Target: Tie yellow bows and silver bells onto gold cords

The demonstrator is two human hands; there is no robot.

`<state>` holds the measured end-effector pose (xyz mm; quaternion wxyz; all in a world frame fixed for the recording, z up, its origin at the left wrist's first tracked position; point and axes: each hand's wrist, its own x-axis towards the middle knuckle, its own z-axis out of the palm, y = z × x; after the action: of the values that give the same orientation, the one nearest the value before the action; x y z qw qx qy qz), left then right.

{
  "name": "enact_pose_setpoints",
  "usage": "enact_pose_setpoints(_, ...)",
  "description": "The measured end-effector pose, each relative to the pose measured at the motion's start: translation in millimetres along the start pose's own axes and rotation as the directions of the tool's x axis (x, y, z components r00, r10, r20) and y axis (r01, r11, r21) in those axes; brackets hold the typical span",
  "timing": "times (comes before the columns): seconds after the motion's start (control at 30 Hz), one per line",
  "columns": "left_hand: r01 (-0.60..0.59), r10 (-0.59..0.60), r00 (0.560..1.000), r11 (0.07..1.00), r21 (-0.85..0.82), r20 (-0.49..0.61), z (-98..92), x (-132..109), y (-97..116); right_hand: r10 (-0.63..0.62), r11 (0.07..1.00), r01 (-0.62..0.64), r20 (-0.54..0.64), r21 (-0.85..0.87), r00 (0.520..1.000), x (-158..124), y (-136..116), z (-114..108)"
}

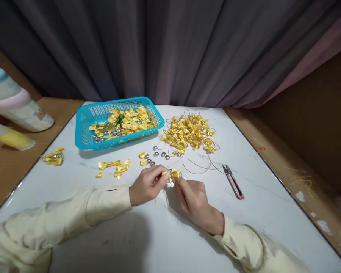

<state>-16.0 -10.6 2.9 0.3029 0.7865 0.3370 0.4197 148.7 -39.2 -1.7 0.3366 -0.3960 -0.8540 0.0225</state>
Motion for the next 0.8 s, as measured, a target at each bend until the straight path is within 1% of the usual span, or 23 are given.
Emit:
enact_pose_setpoints(0.07, -0.005, 0.005, 1.0, 1.0, 0.013, -0.009, 0.4, 0, -1, 0.025, 1.0, -0.025, 0.002, 0.003, 1.0, 0, 0, 0)
enact_pose_setpoints(0.13, 0.014, -0.013, 1.0, 0.999, 0.035, -0.024, 1.1, 0, -2, 0.029, 0.999, -0.03, -0.021, -0.028, 0.999, -1, -1, -2)
enact_pose_setpoints(0.27, 0.051, -0.048, 0.997, 0.996, 0.069, -0.052, 2.2, 1, -5, -0.1, 0.983, 0.082, -0.109, -0.163, 0.989, 3, -5, -15)
enact_pose_setpoints(0.3, 0.045, -0.04, 0.998, 0.996, 0.077, -0.054, 2.3, 1, -5, -0.119, 0.979, 0.096, -0.125, -0.178, 0.985, 5, -5, -19)
enact_pose_setpoints(0.37, 0.005, -0.001, 0.999, 0.995, 0.095, -0.048, 2.4, 1, -4, -0.103, 0.982, 0.079, -0.139, -0.17, 0.985, 12, -5, -26)
enact_pose_setpoints(0.43, -0.061, 0.065, 0.997, 0.992, 0.111, -0.035, 2.3, 1, -4, -0.044, 0.991, 0.031, -0.099, -0.132, 0.994, 21, -3, -29)
enact_pose_setpoints(0.5, -0.115, 0.118, 0.993, 0.987, 0.115, -0.021, 2.3, 1, -5, 0.006, 0.996, -0.008, -0.016, -0.085, 1.0, 29, 1, -29)
enact_pose_setpoints(0.53, -0.13, 0.133, 0.991, 0.985, 0.113, -0.017, 2.4, 1, -5, 0.014, 0.998, -0.013, 0.031, -0.061, 0.999, 32, 3, -28)
enact_pose_setpoints(0.6, -0.133, 0.136, 0.991, 0.985, 0.11, -0.014, 2.7, 0, -6, -0.013, 1.0, 0.013, 0.088, 0.003, 0.996, 35, 7, -25)
enact_pose_setpoints(0.67, -0.126, 0.128, 0.992, 0.986, 0.108, -0.014, 3.1, 1, -7, -0.038, 0.994, 0.028, 0.092, 0.106, 0.995, 35, 9, -20)
enact_pose_setpoints(0.73, -0.125, 0.127, 0.992, 0.987, 0.106, -0.014, 3.6, 1, -7, -0.035, 0.974, 0.016, 0.08, 0.227, 0.996, 32, 11, -16)
enact_pose_setpoints(0.8, -0.13, 0.133, 0.991, 0.985, 0.112, -0.02, 3.9, 2, -7, -0.021, 0.95, -0.005, 0.077, 0.313, 0.997, 30, 11, -14)
